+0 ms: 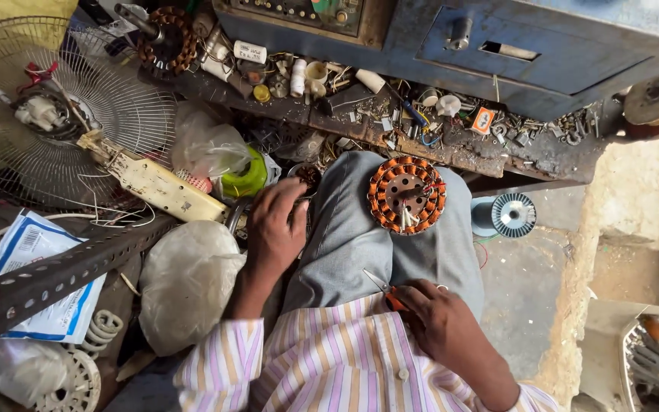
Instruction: The person sits on the ground with a copper-wound motor stator on their lap. They strip and twist the winding wire ends together, arrange the leads, and use scissors to trim and cut wire insulation while connecting the coil wires.
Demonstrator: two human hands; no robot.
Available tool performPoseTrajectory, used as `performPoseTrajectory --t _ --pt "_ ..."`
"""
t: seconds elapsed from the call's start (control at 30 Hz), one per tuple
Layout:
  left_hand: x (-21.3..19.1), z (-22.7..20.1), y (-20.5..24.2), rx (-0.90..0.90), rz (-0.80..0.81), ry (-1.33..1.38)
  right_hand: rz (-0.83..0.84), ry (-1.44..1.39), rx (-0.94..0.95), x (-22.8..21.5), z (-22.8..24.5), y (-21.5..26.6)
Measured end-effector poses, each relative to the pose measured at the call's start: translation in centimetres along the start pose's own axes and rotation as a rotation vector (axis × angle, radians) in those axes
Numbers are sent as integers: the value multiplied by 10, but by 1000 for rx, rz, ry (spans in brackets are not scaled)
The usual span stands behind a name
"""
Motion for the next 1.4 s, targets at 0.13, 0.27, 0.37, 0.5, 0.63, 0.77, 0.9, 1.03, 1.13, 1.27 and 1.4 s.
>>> performPoseTrajectory --t 0.13,0.27,0.37,0.5,0.63,0.77,0.9,1.03,1.13,1.27,1.4 --pt "57 59 -49 -179 91 -52 17 84 -50 4 5 -3" --pt "105 97 -118 -24 74 -232 25 57 30 3 1 -2" --pt "158 158 -119 56 104 -379 -11 72 7 1 3 -1" --pt "150 167 -127 43 92 -404 -10 42 26 3 -4 1" --pt "103 145 -153 -2 -29 -292 -45 -4 52 -5 0 -6" --pt "50 103 -158 -30 -199 89 -175 -53 30 -17 -2 -1" --pt "-2 23 -123 -334 -80 696 -369 -288 240 -19 -16 0" --pt "-14 -68 -65 -525 280 1244 -495 -851 174 -61 36 -48" --pt "-10 -95 -41 -537 419 1314 -419 -700 224 -56 28 -48" --pt "-9 -77 -22 -525 328 1230 -308 -789 303 -43 -17 -20" --pt "-29 -75 -30 -364 367 1210 -494 -929 395 -66 -60 10"
Point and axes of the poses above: each hand's wrist, its own y-axis away from the middle knuckle, its own x-axis out of the palm, z = x × y, the point moved 5 cm from there along -y, towards the middle knuckle, and after that the axes turned 9 degrees about -z, right-handed, at the moved point
